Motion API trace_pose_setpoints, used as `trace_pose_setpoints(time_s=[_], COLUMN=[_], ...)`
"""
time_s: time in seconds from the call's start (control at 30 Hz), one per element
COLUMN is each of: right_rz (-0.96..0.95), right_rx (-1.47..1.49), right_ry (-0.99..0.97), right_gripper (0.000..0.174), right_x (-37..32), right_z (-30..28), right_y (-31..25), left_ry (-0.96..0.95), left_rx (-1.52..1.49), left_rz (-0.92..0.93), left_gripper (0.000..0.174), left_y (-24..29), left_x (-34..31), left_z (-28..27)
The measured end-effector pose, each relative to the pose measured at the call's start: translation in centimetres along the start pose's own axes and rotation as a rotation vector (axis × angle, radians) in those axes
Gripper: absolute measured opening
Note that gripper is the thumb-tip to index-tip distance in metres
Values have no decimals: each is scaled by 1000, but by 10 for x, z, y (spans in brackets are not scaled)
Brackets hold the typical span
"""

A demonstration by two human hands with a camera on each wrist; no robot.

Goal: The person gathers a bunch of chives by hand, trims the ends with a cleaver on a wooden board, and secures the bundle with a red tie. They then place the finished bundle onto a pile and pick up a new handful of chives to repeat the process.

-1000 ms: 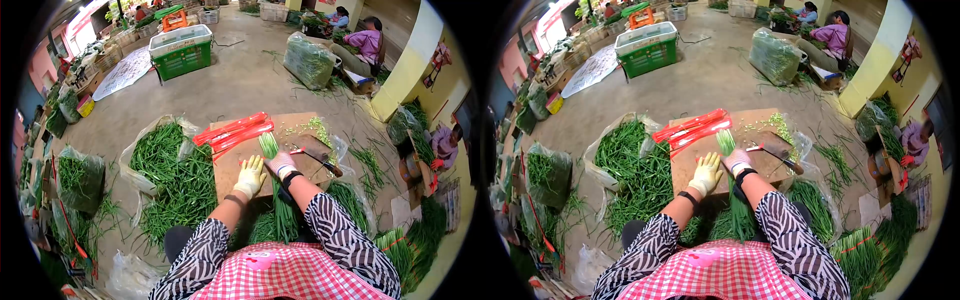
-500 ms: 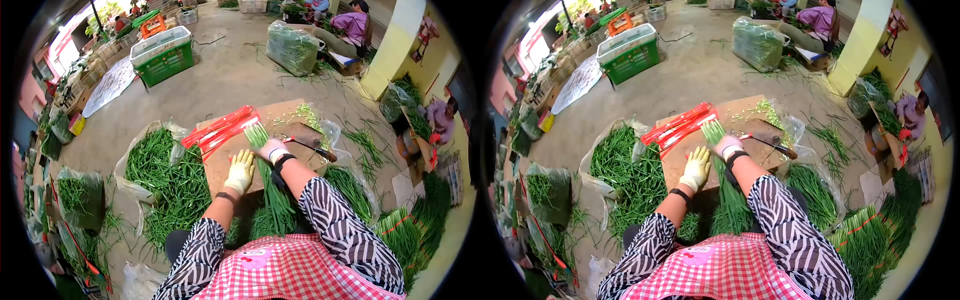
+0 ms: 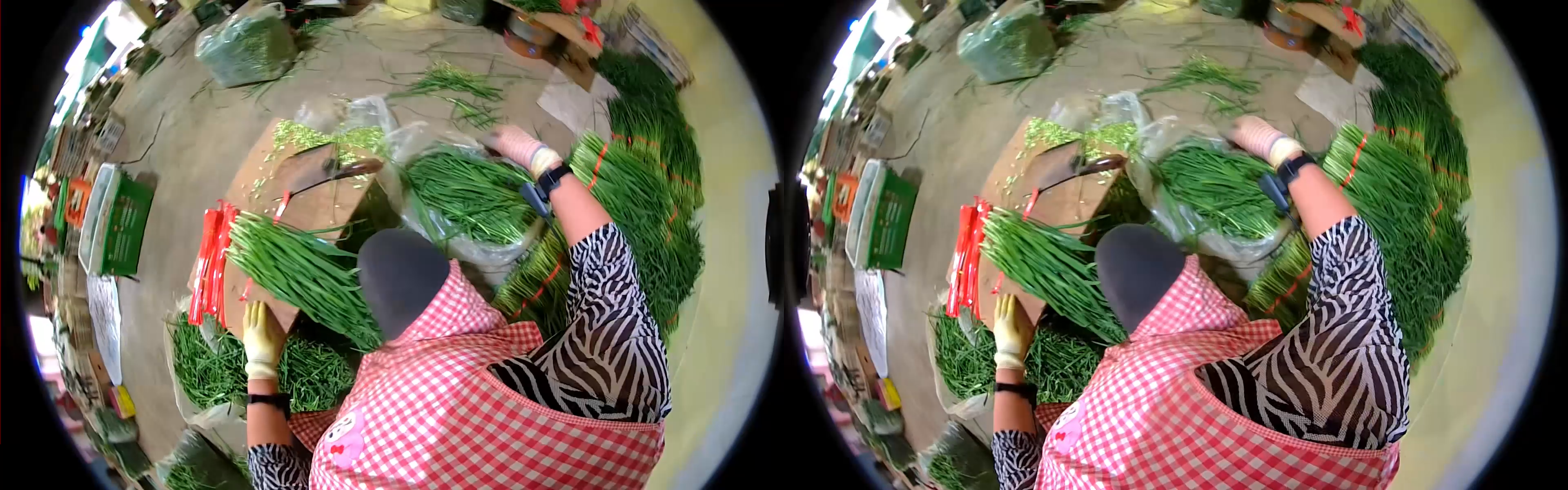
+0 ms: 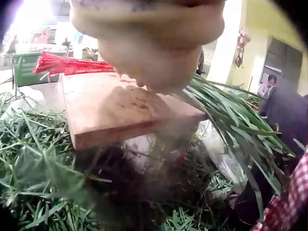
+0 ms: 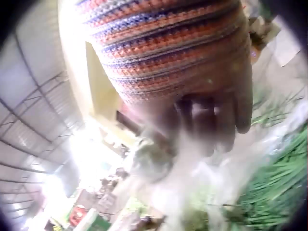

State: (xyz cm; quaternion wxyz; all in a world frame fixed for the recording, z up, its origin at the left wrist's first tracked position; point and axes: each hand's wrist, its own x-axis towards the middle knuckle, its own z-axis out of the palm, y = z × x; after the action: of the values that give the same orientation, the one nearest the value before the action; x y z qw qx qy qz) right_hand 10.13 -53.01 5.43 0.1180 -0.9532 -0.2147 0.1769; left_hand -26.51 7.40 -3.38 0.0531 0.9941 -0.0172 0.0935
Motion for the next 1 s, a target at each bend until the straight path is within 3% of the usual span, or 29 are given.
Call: trace_pose_setpoints(time_s=[0.1,0.17,0.2,0.27,0.3,0.33,0.37,0.43,0.47,0.57,0.77,0.87,1.0], right_rz=[459,379,197,631,522,493,418,438,392,466,574,478,577], right_rx=[807,632,207,275,211,16,-96,-341,-431,-269,31,-29,-43], right_ry=[6,175,309,335,509,353,369,172,122,-330,-442,-402,-478], right_gripper=[33,28,25,29,36,47,56,78,81,79,83,56,40], right_x=[-60,-83,-93,-91,-90,-88,-82,-69,-66,-39,-41,-46,-40], right_z=[118,221,255,254,258,226,219,202,195,205,218,216,199], right_y=[82,122,133,114,121,118,126,138,139,158,153,150,156], left_ry=[-90,-89,-89,-102,-104,-106,-120,-174,-176,-184,-131,-122,-149], left_rx=[-83,-93,-90,-155,-170,-186,-154,-184,-138,-164,-159,-126,-157], left_rz=[-87,-166,-198,-309,-303,-295,-278,-353,-286,-324,-327,-319,-322], left_gripper=[47,47,47,53,55,57,58,61,62,63,64,63,62], left_y=[-20,-30,-35,-24,-22,-22,-23,-11,-17,7,11,18,27], left_x=[-27,-41,-44,-43,-45,-46,-49,-47,-51,-42,-50,-48,-42], left_z=[-21,-33,-35,-47,-49,-50,-53,-61,-58,-63,-58,-55,-57])
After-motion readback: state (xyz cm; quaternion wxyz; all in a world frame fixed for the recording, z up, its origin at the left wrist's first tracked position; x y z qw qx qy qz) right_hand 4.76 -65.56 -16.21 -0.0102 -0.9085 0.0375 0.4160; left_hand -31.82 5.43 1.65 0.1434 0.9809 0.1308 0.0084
